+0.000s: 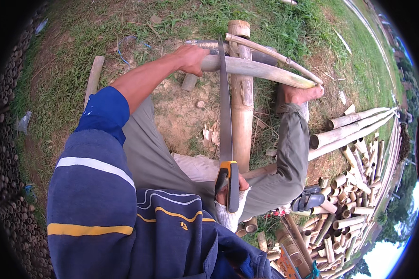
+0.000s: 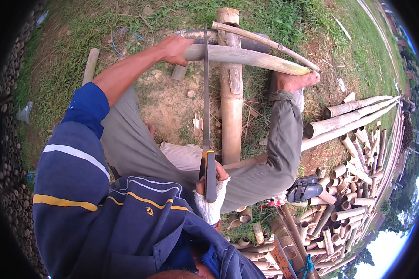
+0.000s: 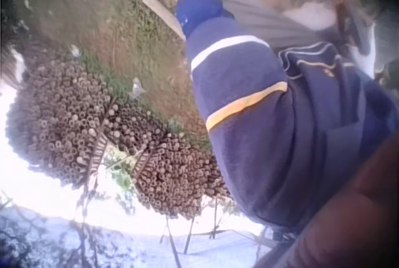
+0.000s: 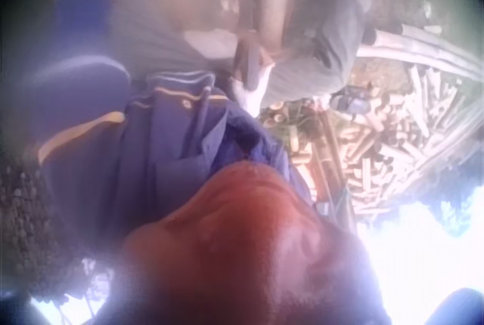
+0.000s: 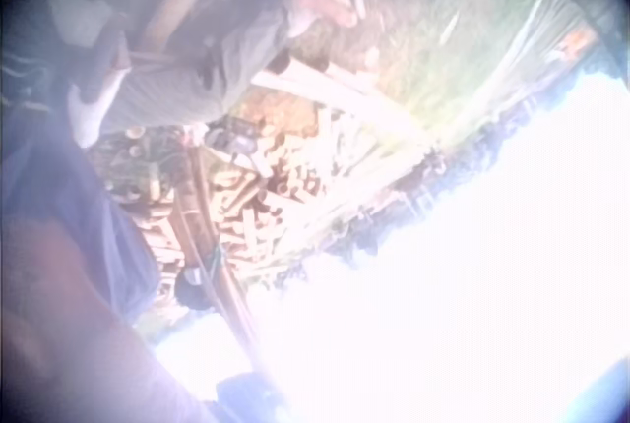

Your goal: The person sits on the ground and uses a hand saw to cut a bamboo pole that is braced between their legs. They repeatedly saw through the pole, reposition it, and continue cutting to produce shorter segments.

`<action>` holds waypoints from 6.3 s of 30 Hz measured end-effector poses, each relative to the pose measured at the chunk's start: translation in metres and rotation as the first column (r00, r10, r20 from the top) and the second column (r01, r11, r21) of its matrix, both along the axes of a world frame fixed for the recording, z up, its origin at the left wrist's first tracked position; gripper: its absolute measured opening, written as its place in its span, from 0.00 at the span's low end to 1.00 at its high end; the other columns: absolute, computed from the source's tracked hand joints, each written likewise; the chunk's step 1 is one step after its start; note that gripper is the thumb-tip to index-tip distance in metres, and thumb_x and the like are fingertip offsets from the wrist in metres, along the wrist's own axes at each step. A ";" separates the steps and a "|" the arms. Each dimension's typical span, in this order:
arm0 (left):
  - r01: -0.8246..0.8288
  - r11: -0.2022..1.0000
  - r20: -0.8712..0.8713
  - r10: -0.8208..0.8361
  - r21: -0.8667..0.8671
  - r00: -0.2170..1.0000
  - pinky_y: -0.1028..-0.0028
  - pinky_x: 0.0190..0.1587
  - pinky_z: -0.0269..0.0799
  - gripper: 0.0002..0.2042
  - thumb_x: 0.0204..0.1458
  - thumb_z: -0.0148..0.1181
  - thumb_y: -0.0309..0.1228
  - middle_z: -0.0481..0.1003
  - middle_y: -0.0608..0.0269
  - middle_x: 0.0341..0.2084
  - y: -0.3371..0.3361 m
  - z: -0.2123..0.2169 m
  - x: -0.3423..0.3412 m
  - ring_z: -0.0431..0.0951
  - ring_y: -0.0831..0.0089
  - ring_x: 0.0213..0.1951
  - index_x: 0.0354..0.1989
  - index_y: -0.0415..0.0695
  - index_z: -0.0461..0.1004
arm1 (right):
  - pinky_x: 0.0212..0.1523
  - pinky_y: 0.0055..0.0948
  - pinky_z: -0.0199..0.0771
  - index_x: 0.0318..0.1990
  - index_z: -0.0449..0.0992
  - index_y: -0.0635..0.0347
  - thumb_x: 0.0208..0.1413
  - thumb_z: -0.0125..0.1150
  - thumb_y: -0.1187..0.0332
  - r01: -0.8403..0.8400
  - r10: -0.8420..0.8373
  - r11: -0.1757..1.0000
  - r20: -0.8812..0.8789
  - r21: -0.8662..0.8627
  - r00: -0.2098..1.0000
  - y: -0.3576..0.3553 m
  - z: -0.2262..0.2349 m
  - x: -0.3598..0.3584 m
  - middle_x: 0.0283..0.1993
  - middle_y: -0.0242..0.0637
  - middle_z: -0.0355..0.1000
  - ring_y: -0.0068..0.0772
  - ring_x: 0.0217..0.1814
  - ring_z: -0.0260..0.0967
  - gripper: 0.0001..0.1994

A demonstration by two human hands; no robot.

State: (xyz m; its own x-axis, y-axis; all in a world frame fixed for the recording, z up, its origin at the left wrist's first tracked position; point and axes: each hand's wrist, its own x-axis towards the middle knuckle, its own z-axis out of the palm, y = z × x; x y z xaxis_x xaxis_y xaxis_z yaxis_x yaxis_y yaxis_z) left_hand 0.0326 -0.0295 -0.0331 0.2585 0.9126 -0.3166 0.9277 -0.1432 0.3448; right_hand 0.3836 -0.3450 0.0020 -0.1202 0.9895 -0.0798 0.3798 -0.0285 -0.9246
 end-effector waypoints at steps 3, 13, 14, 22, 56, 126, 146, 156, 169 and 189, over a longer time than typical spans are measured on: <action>0.068 0.995 -0.006 -0.068 0.076 0.998 0.51 0.49 0.82 0.32 0.39 0.76 0.40 0.83 0.40 0.39 0.012 -0.004 0.015 0.86 0.45 0.44 0.52 0.36 0.76 | 0.60 0.31 0.69 0.66 0.67 0.67 0.61 0.56 0.77 0.059 -0.061 0.994 0.026 0.097 0.998 0.073 0.014 -0.053 0.61 0.44 0.65 0.35 0.59 0.67 0.24; 0.020 0.999 0.003 -0.020 0.035 1.000 0.51 0.49 0.80 0.33 0.38 0.76 0.40 0.83 0.40 0.39 0.003 0.001 -0.014 0.85 0.44 0.44 0.54 0.37 0.75 | 0.63 0.32 0.69 0.68 0.66 0.64 0.60 0.55 0.79 -0.026 0.028 0.997 -0.024 0.070 0.999 0.091 0.015 -0.059 0.60 0.44 0.68 0.38 0.59 0.69 0.27; 0.028 0.999 0.013 -0.028 0.033 1.000 0.51 0.49 0.80 0.33 0.38 0.76 0.40 0.83 0.40 0.39 0.002 -0.003 -0.012 0.85 0.44 0.44 0.54 0.37 0.75 | 0.58 0.33 0.72 0.67 0.66 0.62 0.59 0.57 0.78 0.008 -0.008 1.000 -0.013 -0.017 1.000 0.056 0.029 -0.043 0.54 0.44 0.71 0.36 0.53 0.72 0.26; 0.023 0.999 0.015 -0.024 0.030 1.000 0.52 0.49 0.81 0.33 0.38 0.78 0.39 0.84 0.42 0.38 0.013 -0.005 0.016 0.85 0.45 0.44 0.53 0.37 0.75 | 0.59 0.33 0.72 0.67 0.66 0.62 0.62 0.57 0.76 0.068 -0.067 0.998 0.033 -0.011 0.997 0.052 0.022 -0.030 0.55 0.45 0.71 0.35 0.54 0.72 0.24; -0.041 0.999 -0.109 0.043 0.023 0.993 0.51 0.57 0.79 0.39 0.35 0.79 0.45 0.83 0.35 0.45 0.001 0.022 0.013 0.84 0.41 0.50 0.57 0.38 0.75 | 0.57 0.50 0.75 0.63 0.74 0.58 0.60 0.68 0.54 -0.162 0.077 0.981 0.551 0.107 0.831 0.114 0.080 0.047 0.51 0.51 0.71 0.56 0.57 0.71 0.27; -0.014 1.000 -0.109 0.016 0.018 0.994 0.54 0.60 0.78 0.44 0.36 0.80 0.47 0.82 0.38 0.51 0.003 0.018 0.012 0.83 0.43 0.54 0.64 0.39 0.72 | 0.51 0.39 0.77 0.67 0.70 0.60 0.72 0.56 0.64 -0.252 0.307 0.914 -0.136 0.317 0.942 0.109 0.090 -0.095 0.49 0.45 0.72 0.41 0.45 0.76 0.20; 0.012 0.999 -0.096 -0.008 0.041 0.995 0.53 0.56 0.79 0.37 0.40 0.79 0.48 0.84 0.44 0.46 -0.001 0.002 0.005 0.84 0.46 0.51 0.57 0.39 0.75 | 0.56 0.37 0.79 0.71 0.64 0.63 0.63 0.71 0.64 -0.187 0.223 0.966 0.203 -0.178 0.953 0.104 -0.034 -0.044 0.53 0.49 0.79 0.38 0.54 0.79 0.33; -0.020 0.999 -0.083 0.023 0.030 0.996 0.53 0.57 0.78 0.36 0.40 0.80 0.47 0.83 0.46 0.49 0.004 0.008 0.006 0.83 0.47 0.54 0.57 0.41 0.75 | 0.60 0.28 0.74 0.74 0.61 0.64 0.66 0.65 0.76 0.002 0.045 0.992 -0.365 0.128 0.930 0.143 0.046 -0.083 0.63 0.40 0.71 0.28 0.62 0.70 0.31; -0.022 1.000 -0.009 0.022 -0.009 1.000 0.51 0.54 0.80 0.34 0.37 0.79 0.46 0.83 0.44 0.46 0.000 0.005 -0.005 0.83 0.44 0.51 0.53 0.41 0.76 | 0.53 0.31 0.74 0.65 0.69 0.66 0.54 0.58 0.77 0.069 -0.058 0.996 -0.190 0.051 0.980 -0.039 -0.009 0.005 0.54 0.40 0.73 0.28 0.47 0.73 0.28; 0.006 1.000 -0.030 -0.007 -0.015 1.000 0.52 0.55 0.79 0.36 0.36 0.80 0.48 0.83 0.42 0.47 0.008 -0.002 -0.002 0.83 0.44 0.53 0.54 0.41 0.77 | 0.61 0.38 0.73 0.67 0.69 0.58 0.62 0.61 0.59 0.060 -0.094 0.988 -0.248 -0.143 0.964 -0.005 -0.018 0.002 0.58 0.45 0.73 0.36 0.57 0.72 0.27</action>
State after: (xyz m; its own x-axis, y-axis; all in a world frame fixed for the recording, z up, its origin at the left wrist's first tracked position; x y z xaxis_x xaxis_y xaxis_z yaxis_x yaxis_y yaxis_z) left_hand 0.0308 -0.0216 -0.0346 0.2546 0.9060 -0.3381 0.9369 -0.1444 0.3185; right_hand 0.3858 -0.3503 -0.0159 -0.0775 0.9790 -0.1886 0.1257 -0.1780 -0.9760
